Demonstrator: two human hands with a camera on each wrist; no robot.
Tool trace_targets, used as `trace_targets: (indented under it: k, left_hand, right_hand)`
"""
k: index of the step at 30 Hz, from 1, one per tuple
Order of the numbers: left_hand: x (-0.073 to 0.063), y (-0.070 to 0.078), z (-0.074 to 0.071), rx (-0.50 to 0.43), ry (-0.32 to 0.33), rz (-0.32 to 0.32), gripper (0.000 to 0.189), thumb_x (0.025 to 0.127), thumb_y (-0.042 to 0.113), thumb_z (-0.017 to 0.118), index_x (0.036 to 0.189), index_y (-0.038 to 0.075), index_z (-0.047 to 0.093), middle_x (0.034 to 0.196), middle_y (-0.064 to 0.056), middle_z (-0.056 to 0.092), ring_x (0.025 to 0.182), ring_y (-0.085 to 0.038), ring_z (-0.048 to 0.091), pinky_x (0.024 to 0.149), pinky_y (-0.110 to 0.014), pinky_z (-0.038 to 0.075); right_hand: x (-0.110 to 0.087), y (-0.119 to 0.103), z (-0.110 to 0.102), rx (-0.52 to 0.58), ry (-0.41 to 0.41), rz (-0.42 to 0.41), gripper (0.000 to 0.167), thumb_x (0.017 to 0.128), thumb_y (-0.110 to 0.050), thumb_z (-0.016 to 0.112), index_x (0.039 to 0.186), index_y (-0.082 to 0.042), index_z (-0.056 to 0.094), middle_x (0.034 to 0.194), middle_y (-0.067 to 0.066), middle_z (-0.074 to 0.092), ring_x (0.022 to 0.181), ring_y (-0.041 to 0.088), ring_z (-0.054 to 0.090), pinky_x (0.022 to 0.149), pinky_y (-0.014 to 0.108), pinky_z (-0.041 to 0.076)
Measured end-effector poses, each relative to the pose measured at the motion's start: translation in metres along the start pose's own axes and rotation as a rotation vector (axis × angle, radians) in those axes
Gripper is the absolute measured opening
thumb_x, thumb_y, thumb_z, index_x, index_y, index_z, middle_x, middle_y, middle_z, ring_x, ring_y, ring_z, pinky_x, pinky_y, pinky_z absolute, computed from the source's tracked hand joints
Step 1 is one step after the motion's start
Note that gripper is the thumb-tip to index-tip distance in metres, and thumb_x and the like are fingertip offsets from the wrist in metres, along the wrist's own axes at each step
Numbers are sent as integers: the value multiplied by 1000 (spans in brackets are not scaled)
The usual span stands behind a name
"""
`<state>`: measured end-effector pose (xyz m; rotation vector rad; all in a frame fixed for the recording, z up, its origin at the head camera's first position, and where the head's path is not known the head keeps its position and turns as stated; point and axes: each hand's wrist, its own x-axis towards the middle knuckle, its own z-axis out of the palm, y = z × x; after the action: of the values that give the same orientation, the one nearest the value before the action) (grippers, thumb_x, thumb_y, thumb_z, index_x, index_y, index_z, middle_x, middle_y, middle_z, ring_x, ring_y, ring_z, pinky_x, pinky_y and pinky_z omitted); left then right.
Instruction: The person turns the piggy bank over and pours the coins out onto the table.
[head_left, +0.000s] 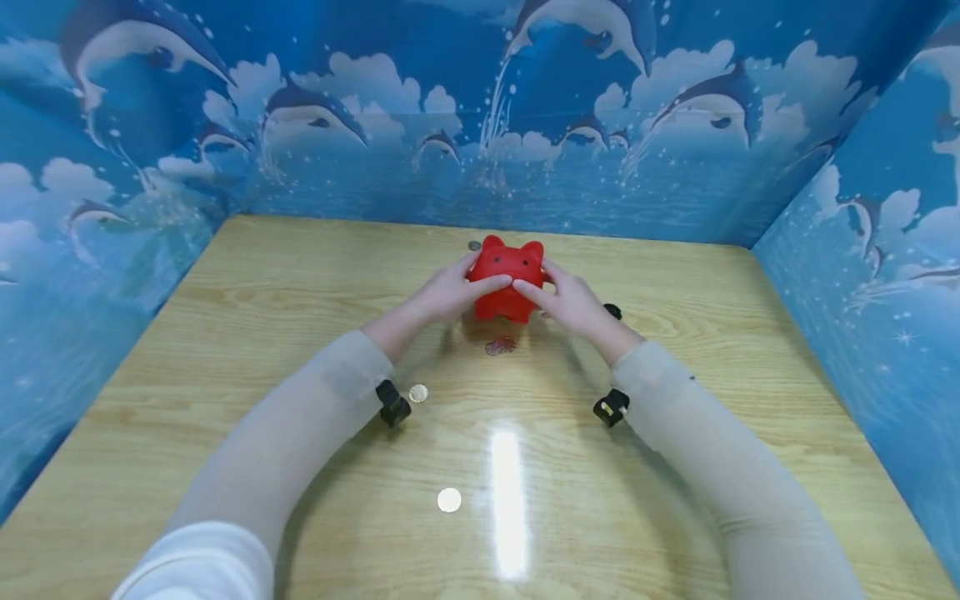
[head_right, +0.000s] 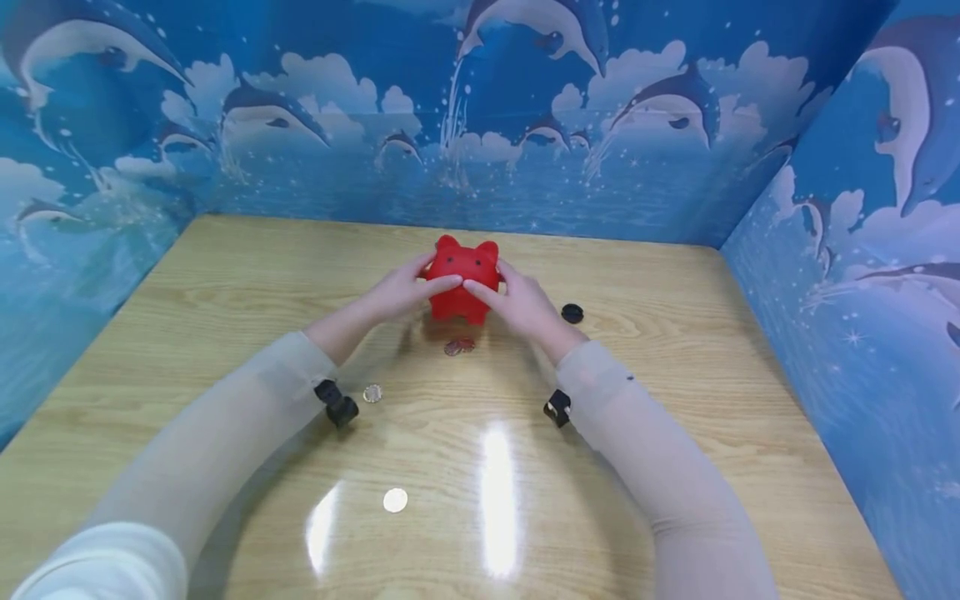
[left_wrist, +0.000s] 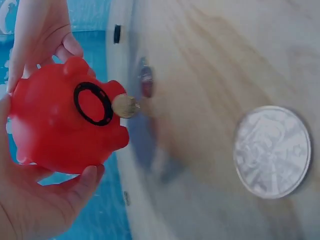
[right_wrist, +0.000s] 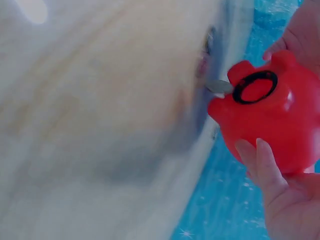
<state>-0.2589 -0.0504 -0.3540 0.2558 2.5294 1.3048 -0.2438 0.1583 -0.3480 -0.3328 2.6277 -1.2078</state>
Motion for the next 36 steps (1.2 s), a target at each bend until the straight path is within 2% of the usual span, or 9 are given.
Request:
trace_targets:
  k: [2, 6, 9, 19, 22, 26, 28, 30, 36]
  left_hand:
    - [-3, 2, -1, 10, 86, 174, 93, 77, 60, 64, 150, 23, 20, 144, -4, 37, 123, -23, 41, 90, -38, 47]
    - [-7, 6, -5, 86, 349, 778, 92, 74, 27, 79, 145, 7, 24, 149, -12, 25, 132, -23, 32, 94, -35, 45]
    - [-6, 9, -6, 122, 452, 984, 95, 69, 14, 83, 143, 1, 24, 151, -16, 20, 135, -23, 28, 96, -35, 43]
    - [-8, 6, -1, 88, 364, 747, 95, 72, 19, 81, 147, 8, 23, 152, -10, 21, 132, -21, 33, 95, -32, 44]
    - [-7, 9, 0, -6, 256, 494, 92, 76, 32, 77, 148, 14, 23, 148, -7, 30, 127, -21, 39, 91, -34, 47]
    - [-6, 13, 0, -154, 52, 47, 91, 79, 55, 66, 149, 19, 21, 142, -6, 39, 120, -24, 44, 91, -42, 47]
    - [-6, 12, 1, -175, 1, -38, 92, 79, 59, 63, 149, 18, 20, 141, -8, 40, 120, -26, 44, 92, -44, 45]
    - [-8, 11, 2, -170, 43, 39, 91, 80, 55, 64, 150, 19, 18, 144, -6, 37, 122, -24, 43, 92, -40, 46]
    - [-11, 15, 0, -44, 365, 671, 89, 75, 18, 79, 146, 12, 26, 151, -7, 21, 133, -19, 30, 97, -31, 42]
  right_hand:
    - [-3, -1, -2, -26, 98, -169, 85, 85, -54, 58, 150, -16, 18, 146, 10, 35, 104, 27, 60, 84, 41, 51]
    - [-5, 0, -4, -166, 416, -709, 90, 80, -17, 74, 149, -17, 17, 149, 17, 26, 127, 29, 41, 85, 41, 51]
    - [-3, 0, -7, -220, 529, -897, 103, 72, -2, 79, 150, -20, 14, 151, 18, 18, 134, 30, 31, 86, 44, 49]
    - [-6, 3, -2, -181, 431, -714, 92, 77, -11, 76, 148, -3, 18, 153, 14, 17, 135, 27, 29, 83, 43, 51]
    - [-7, -2, -2, -47, 283, -466, 85, 83, -26, 70, 150, -12, 19, 152, 8, 21, 127, 27, 41, 84, 40, 51]
    - [-4, -8, -4, 71, 38, -61, 84, 85, -57, 55, 150, -20, 16, 149, 8, 29, 109, 29, 58, 85, 42, 50]
    - [-3, -8, -5, 47, -13, 21, 87, 84, -64, 50, 150, -19, 17, 147, 10, 32, 103, 32, 60, 84, 43, 51]
    - [-4, -7, -4, 8, 40, -48, 85, 85, -60, 53, 150, -19, 18, 146, 10, 35, 104, 30, 60, 83, 41, 51]
    - [-8, -3, -3, -74, 445, -653, 84, 79, -10, 74, 147, -6, 25, 150, 9, 28, 125, 25, 45, 82, 38, 52]
